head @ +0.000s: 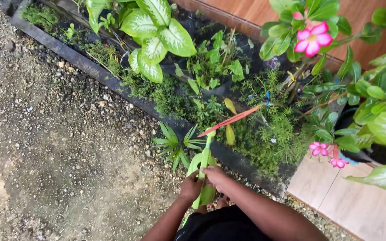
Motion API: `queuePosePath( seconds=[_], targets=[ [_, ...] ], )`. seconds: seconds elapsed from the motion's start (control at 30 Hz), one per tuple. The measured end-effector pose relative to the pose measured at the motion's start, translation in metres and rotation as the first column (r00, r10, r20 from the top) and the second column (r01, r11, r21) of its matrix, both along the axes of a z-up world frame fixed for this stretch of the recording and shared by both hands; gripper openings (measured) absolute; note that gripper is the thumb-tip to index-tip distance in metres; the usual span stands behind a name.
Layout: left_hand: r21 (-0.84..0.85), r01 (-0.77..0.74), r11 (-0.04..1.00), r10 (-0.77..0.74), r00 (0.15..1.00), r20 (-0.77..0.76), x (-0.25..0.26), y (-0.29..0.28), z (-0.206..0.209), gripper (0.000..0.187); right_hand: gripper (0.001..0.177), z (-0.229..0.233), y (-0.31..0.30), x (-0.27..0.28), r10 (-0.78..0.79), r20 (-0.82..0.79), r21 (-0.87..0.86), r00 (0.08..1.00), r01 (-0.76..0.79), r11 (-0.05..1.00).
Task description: Watering various garden plants and potted plants using a green plastic watering can.
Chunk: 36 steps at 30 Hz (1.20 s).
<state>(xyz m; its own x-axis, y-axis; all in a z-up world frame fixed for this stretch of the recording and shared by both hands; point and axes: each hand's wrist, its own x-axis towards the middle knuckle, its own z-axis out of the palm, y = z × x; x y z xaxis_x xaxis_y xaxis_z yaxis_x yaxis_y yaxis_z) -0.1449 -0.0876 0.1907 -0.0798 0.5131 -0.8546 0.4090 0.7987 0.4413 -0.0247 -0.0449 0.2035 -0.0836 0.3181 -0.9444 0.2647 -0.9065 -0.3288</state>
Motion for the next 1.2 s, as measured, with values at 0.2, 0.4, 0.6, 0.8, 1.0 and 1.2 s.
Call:
queuePosePath(
  seconds=[0.2,0.4,0.6,0.8,1.0,1.2],
  targets=[
    [0.002,0.127,0.992,-0.127,0.991,0.051,0.033,-0.001,0.004,0.05,0.023,-0.032,-0.019,0.032,-0.193,-0.012,-0.018,0.981,0.193,0.981],
    [0.006,0.16,0.987,-0.159,0.977,0.143,0.054,-0.007,-0.044,0.054,0.016,-0.051,-0.027,0.062,-0.366,0.059,-0.04,0.929,0.369,0.929],
    [-0.025,0.213,0.977,-0.21,0.973,0.098,0.07,-0.001,-0.046,0.054,0.017,-0.05,-0.025,0.079,-0.406,0.077,-0.027,0.911,0.409,0.912],
    [0.01,0.231,0.973,-0.232,0.972,0.05,0.068,0.005,-0.049,0.058,0.015,-0.036,-0.014,0.073,-0.366,0.093,-0.016,0.926,0.369,0.929],
    [0.072,0.198,0.978,-0.201,0.978,0.046,0.05,0.006,-0.049,0.057,0.022,-0.03,-0.007,0.057,-0.337,0.072,-0.018,0.939,0.339,0.941],
    [0.061,0.215,0.975,-0.219,0.973,0.068,0.032,0.017,0.001,0.055,0.037,-0.02,0.004,0.041,-0.279,0.104,0.048,0.955,0.276,0.96]
  ],
)
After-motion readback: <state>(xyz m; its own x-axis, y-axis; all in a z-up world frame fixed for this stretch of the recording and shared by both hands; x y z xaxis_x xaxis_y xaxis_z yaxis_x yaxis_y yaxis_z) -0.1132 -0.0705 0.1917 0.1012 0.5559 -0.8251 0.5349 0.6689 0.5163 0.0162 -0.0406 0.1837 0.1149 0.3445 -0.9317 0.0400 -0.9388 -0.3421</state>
